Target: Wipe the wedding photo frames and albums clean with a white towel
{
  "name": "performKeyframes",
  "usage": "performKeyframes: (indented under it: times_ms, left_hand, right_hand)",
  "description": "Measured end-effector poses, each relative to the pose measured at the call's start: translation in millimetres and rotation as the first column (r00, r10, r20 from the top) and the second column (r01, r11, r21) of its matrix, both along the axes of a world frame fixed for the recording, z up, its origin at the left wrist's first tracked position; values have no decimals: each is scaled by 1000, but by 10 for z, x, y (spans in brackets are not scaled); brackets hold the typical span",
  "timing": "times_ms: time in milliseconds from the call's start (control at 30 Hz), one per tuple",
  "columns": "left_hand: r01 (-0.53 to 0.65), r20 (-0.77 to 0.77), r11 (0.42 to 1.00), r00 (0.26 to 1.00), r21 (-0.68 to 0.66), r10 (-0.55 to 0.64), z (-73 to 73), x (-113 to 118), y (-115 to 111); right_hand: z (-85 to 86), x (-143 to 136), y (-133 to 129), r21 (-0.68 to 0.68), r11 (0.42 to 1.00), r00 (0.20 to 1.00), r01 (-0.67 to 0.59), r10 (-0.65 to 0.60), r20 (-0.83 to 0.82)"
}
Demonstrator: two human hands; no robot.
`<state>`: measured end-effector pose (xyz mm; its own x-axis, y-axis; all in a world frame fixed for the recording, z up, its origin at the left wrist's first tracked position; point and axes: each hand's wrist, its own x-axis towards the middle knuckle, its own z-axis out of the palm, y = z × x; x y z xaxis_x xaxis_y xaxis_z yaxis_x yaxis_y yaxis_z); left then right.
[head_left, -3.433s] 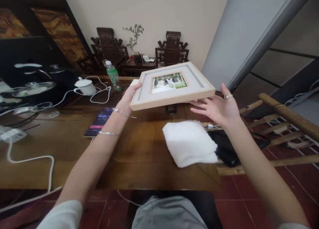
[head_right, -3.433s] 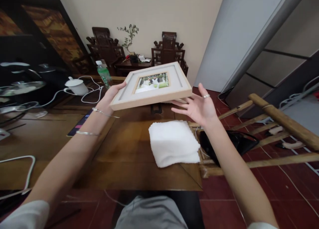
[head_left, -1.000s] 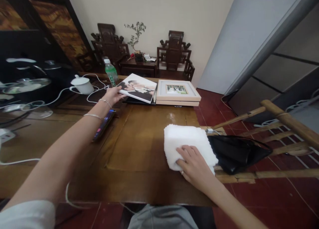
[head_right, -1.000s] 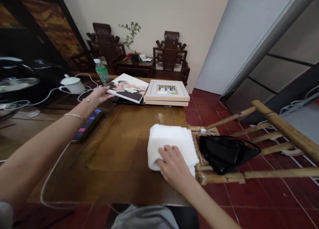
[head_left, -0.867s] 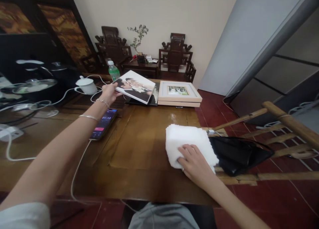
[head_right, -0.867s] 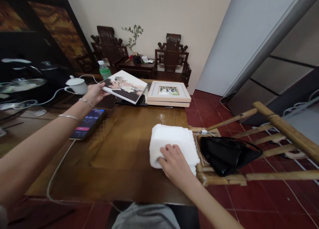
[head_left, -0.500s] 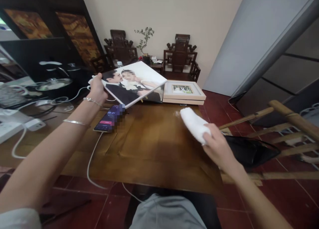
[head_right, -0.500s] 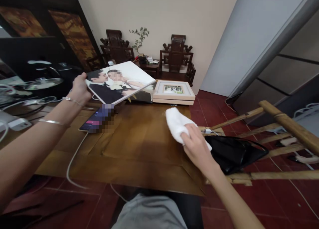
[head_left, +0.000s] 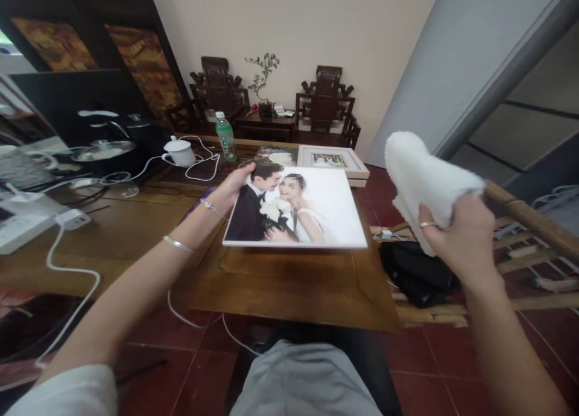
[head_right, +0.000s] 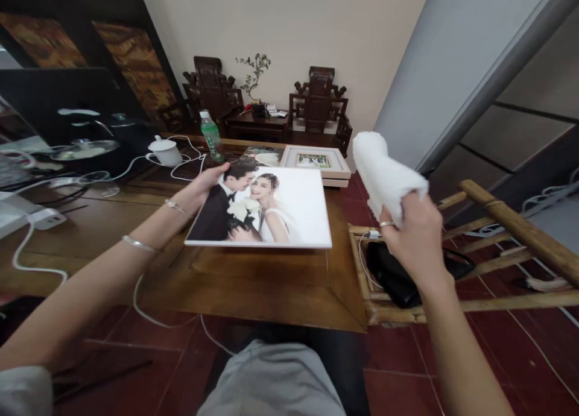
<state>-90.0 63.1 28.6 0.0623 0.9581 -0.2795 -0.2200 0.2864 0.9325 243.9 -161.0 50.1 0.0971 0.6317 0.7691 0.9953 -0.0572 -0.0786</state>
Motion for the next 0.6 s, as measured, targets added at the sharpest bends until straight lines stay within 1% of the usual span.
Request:
performKeyframes:
  times_ms: [33,67,100,133,200,267,300,367,433,600]
  left_hand:
    - [75,35,995,997,-61,-73,-93,68,-2]
    - [118,64,989,992,-85,-113,-187,128,9]
    - [115,64,988,992,-100,-109,-277,179,33]
    - [99,52,990,994,-102,-94,-363,221,66]
    - [130,39,985,991,-112,-127,-509,279,146]
    - [138,20,983,990,-123,-136,-615,309,224]
    - [141,9,982,990,-130,-141,-654,317,257]
    - [148,-9,979,988,-140,-151,-713,327,307]
    - [156,-27,977,986,-147,-162,-759,334,341]
    - [159,-79,975,982,-154,-172,-849,349,410]
  right_hand:
    - [-55,-15,31,-74,997,1000,-16,17,16]
    - [-122,-45,66,-143,988,997,-64,70,32]
    - [-198,-88,102,-202,970,988,-138,150,47]
    - [-278,-143,138,-244,944,968,-223,244,60]
    - [-437,-272,199,-289,877,903,-384,422,79]
    - [-577,-405,245,-329,808,837,-488,540,85]
    - [-635,-466,265,-351,780,814,-519,576,78]
    - [-727,-572,304,-393,739,789,-548,612,50]
    - [-792,-651,352,-427,714,784,-554,621,22]
    - [-885,-764,488,-489,692,791,-532,612,6]
